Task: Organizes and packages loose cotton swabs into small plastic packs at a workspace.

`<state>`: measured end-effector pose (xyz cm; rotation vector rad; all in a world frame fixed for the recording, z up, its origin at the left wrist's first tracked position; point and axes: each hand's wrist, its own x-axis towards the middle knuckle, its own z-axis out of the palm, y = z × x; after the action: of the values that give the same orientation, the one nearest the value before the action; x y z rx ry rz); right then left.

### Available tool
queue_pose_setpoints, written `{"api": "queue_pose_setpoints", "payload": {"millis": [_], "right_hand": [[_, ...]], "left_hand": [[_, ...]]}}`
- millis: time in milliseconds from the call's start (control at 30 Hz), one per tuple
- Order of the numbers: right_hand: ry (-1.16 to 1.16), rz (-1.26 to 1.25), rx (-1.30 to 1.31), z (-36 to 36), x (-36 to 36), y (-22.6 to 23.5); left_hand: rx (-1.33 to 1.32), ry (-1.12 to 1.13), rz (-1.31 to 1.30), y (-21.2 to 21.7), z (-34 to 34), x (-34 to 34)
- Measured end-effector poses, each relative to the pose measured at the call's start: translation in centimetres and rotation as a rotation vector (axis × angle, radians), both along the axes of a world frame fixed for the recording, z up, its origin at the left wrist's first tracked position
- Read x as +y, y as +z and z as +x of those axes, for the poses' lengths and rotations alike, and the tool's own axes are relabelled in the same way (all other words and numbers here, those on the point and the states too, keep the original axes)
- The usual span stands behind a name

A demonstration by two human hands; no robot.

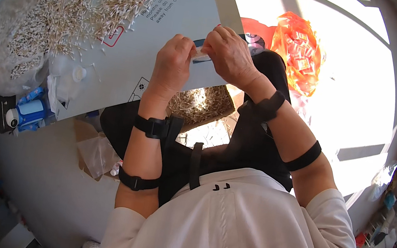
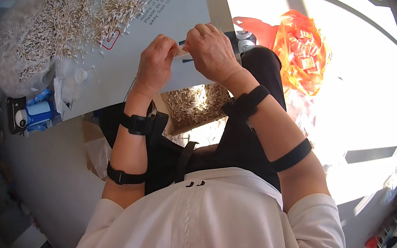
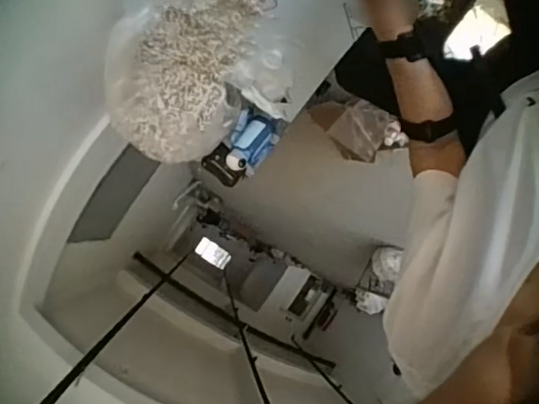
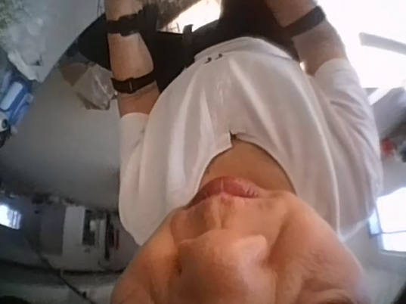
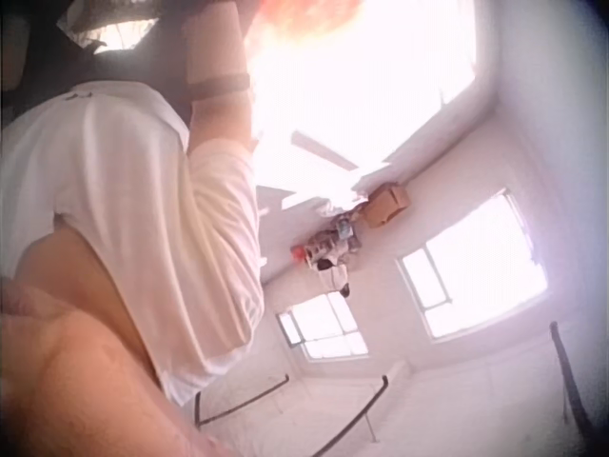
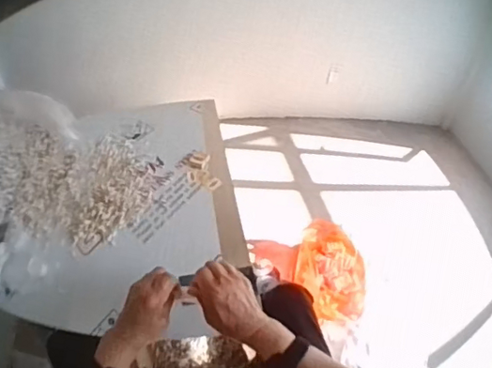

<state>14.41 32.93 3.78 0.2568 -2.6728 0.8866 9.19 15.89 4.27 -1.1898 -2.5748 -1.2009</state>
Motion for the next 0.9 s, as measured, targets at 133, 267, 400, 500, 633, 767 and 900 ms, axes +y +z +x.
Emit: {"api": "queue_pose_setpoints", "payload": {"millis": [133,267,400,500,633,767,900], "right_hand": [[-0.019,0.022,-0.09,-0.8,0.3,-0.3],[-0.005,0.042,-0.025,-0.9,-0.2,0.0],[0.0,0.031,0.194,-0.5,-0.6,1.3],[0.063,0.089,0.225,1.5,-0.9,-0.6],[0.09,0.125,0.111,4.1,-2.1,-4.9],[0.082,0.117,0.132,4.6,-2.0,-5.5],[0.081,0.15,0.141,4.4,-2.5,-5.4]], "left_hand": [[0.075,-0.001,-0.025,0.2,-0.9,0.5],[0.08,0.022,-0.084,0.2,-0.4,0.0],[0.241,0.102,-0.064,1.4,-0.1,-0.4],[0.316,0.075,-0.098,-0.3,1.7,-1.2],[0.199,-0.017,-0.156,-3.7,4.5,-2.8],[-0.135,0.125,0.07,-4.6,4.3,-2.8],[0.032,0.266,0.123,-4.5,0.0,0.3]]}}
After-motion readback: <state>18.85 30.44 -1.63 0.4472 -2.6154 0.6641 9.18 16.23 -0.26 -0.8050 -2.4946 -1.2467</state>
